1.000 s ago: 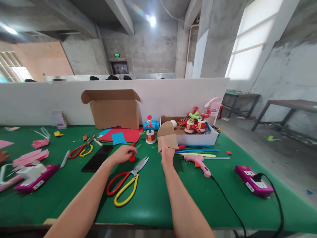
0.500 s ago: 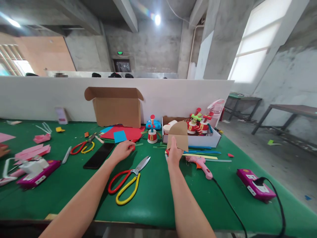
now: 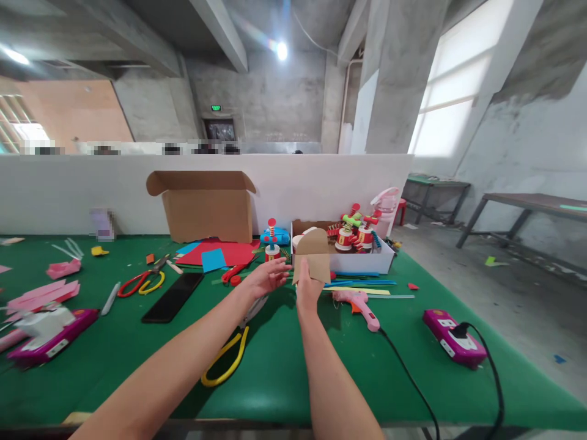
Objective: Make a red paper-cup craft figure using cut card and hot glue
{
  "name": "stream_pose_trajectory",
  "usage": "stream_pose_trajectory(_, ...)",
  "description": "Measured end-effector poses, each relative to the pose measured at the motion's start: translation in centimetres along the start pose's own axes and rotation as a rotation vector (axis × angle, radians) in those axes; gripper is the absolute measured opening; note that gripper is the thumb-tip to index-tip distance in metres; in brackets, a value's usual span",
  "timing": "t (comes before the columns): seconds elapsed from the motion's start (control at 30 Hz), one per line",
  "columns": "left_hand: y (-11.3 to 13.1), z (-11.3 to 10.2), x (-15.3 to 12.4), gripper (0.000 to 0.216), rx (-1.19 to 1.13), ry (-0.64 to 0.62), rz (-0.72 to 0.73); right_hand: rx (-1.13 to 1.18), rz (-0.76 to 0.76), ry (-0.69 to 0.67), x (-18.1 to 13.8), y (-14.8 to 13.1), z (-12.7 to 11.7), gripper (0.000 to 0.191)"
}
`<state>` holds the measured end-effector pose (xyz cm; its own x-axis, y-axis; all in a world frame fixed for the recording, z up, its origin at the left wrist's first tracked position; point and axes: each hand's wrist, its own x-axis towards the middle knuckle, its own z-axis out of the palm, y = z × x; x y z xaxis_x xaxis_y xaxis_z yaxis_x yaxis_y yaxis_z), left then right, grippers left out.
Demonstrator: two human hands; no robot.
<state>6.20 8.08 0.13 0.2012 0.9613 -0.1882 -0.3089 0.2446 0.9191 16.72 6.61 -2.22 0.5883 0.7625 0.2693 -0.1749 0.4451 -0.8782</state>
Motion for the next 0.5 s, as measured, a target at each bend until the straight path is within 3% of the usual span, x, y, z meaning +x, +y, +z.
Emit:
stream_pose_trajectory(0.13,0.9,-2.1,-2.4,0.012,0.055,-0.023,0.077,0.007,0.008,0.085,-0.1,-0.2,0.3,0.042)
stream_pose_trajectory(0.27,4.0,-5.5,-4.4,0.018,0.094,0.019,0.216,0.040,0.040,0.090,0.0,0.1,0.6,0.046)
stream_pose_trajectory(0.4,7.4,-9.1,-5.5,0.022,0.019,-0.017,0.464,0.057,0.055,0.087,0.0,0.6,0.7,0.050)
stream_pose_trajectory(0.5,8.5,-10.9,-5.6,0.024,-0.152,-0.020,0.634,0.043,0.085,0.080,0.0,0.9,0.7,0.055)
